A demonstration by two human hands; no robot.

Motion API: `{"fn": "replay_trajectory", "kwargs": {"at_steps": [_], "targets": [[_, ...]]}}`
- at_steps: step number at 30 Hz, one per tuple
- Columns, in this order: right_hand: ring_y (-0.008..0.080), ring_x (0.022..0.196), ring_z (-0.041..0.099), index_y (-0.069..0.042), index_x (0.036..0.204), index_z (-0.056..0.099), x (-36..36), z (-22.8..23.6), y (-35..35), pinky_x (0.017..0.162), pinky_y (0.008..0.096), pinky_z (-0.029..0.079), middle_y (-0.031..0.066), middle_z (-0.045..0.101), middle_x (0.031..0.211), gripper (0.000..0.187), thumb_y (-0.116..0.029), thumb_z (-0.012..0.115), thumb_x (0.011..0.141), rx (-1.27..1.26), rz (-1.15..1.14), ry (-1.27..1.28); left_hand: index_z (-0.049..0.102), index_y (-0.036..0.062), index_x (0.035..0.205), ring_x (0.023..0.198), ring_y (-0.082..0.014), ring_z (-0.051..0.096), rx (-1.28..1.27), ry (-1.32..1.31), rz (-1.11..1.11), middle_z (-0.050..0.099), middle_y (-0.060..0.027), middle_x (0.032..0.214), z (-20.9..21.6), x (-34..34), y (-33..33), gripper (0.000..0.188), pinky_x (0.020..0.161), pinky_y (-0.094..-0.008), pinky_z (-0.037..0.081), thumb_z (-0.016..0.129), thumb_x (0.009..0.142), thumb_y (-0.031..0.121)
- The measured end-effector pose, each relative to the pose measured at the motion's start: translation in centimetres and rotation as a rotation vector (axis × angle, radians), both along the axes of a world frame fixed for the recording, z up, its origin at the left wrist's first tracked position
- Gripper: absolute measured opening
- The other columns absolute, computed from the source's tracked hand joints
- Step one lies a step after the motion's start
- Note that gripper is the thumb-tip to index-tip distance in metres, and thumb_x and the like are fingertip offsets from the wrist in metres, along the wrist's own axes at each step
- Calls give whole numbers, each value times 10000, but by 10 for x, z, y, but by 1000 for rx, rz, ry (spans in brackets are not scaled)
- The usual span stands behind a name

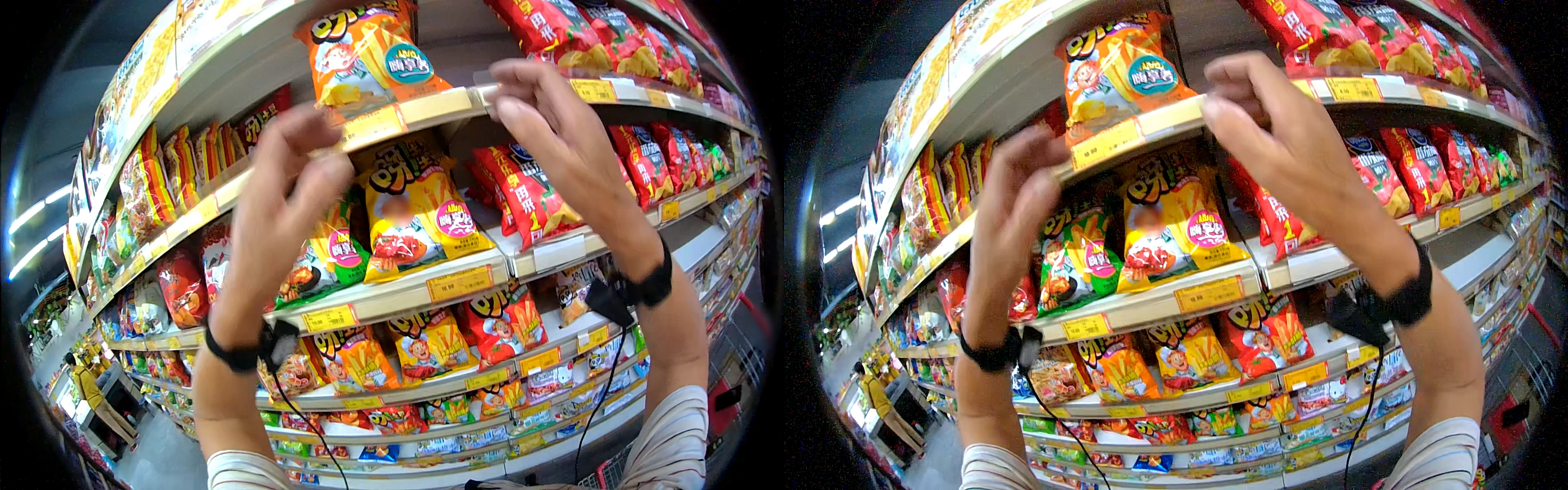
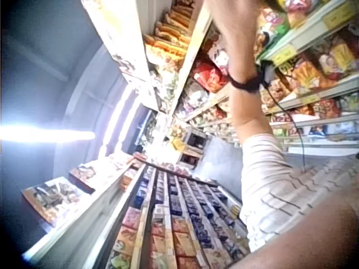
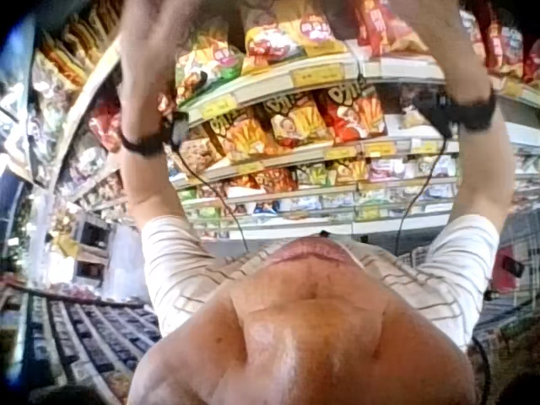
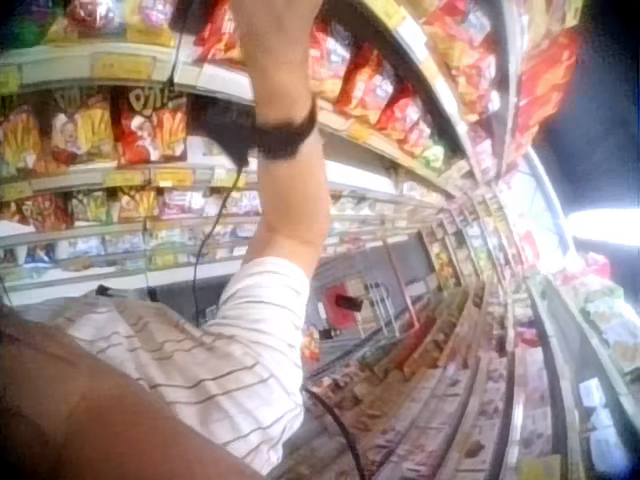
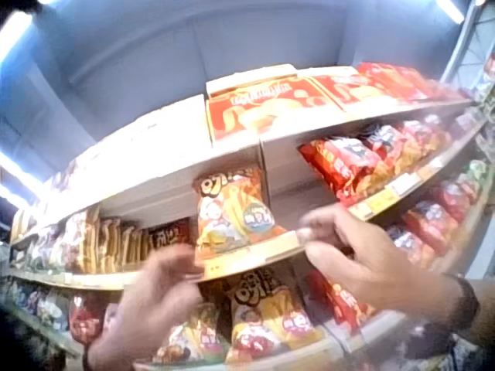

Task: The person is stocking shelves in a supermarket aisle. They repeatedly pick up bags of chips from a shopping cart, place them on the shelf, and then remove them to place them back in the cart, repeating this cycle multiple times.

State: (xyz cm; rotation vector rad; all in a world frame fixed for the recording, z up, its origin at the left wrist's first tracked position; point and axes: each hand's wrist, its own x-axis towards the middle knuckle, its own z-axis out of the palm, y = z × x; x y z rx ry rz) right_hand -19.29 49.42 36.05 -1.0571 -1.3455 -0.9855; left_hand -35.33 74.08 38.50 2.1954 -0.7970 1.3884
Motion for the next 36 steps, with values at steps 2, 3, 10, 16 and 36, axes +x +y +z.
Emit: {"fn": "replay_trajectory", "kwargs": {"at_steps": [2,3,10,16,36], "targets": [[124,979,622,17,1263,543,-19,-38,-16,871,285,502,94,661,1052,337,-174,601,991,-133,50,132,483,14,1379,1145,-209,622,35,200,-32,646,-134,1238,-49,-19,-23,494,999,-349,481,673,949,165],[132,1041,603,23,1318,498,-22,-57,-20,924,288,476,104,646,1110,377,-171,575,1004,-199,103,231,449,-12,1414,1208,-220,587,76,324,70,628,-143,1263,-73,-26,-28,562,1059,-377,436,659,945,216],[84,949,590,17,1297,526,-8,-240,-93,823,255,481,57,654,1045,345,-137,589,995,-167,-42,832,490,-3,1398,1145,-200,623,-179,1152,-261,680,-120,1190,-252,-1,-70,514,1032,-351,451,687,944,136],[320,980,664,31,1285,544,-67,-448,-210,877,420,526,236,668,1072,495,-311,656,946,-307,-861,1311,512,6,1368,1086,-162,628,-303,1462,-471,697,-111,1142,-344,14,-85,435,955,-321,478,649,997,188],[418,1151,602,-12,1198,655,-249,-635,-251,976,512,488,224,646,1217,531,-460,640,914,-831,-1539,1689,537,-21,1351,1074,-195,658,51,1924,-748,688,-124,1131,-474,0,-139,495,937,-325,498,608,1016,338]]}}
